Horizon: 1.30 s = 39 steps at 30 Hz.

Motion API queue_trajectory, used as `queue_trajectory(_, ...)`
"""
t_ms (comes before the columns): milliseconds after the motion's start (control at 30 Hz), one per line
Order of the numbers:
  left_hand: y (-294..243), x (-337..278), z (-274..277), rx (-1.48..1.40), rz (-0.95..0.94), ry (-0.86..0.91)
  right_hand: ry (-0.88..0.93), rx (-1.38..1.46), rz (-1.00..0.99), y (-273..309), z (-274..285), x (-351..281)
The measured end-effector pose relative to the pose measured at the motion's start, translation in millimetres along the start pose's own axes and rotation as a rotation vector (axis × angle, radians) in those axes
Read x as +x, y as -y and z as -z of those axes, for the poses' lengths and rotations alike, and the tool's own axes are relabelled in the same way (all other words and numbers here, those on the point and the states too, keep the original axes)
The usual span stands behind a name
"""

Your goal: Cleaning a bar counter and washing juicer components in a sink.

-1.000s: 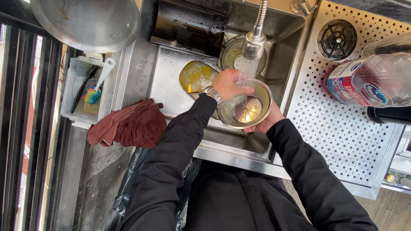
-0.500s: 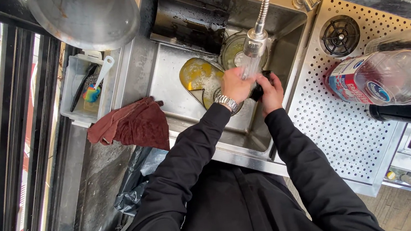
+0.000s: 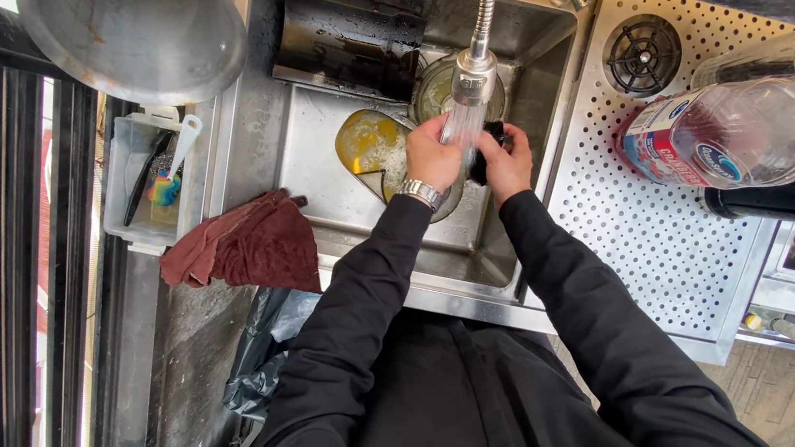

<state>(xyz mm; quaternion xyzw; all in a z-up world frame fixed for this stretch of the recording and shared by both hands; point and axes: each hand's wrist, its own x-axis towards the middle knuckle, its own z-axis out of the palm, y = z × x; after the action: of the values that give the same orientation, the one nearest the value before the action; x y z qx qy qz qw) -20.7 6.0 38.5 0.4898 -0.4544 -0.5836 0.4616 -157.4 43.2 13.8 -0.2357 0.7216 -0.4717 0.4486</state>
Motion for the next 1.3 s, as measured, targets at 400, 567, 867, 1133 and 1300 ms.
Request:
queue_trajectory(400,-9,-42,10,0.3,0.056,-0.045,-0.022,0.046,-0.453,66,3,-15)
queue_trajectory(567,-10,-4,5,0.334,0.124,0.008,0.19,0.084,-0.356,33,9,-7)
queue_trajectory(867,-14,-38,-4,0.303,0.011,-0.01,0.085,0.186,-0.466,63,7,3)
queue_trajectory(1133,9,-36,-7,0.339,0.132,-0.149,0.17,0.308,-0.441,58,-3,-10)
queue_trajectory(1300,54,-42,-1,0.394,0.051,-0.151,0.31,0.566,-0.421,44,25,-4)
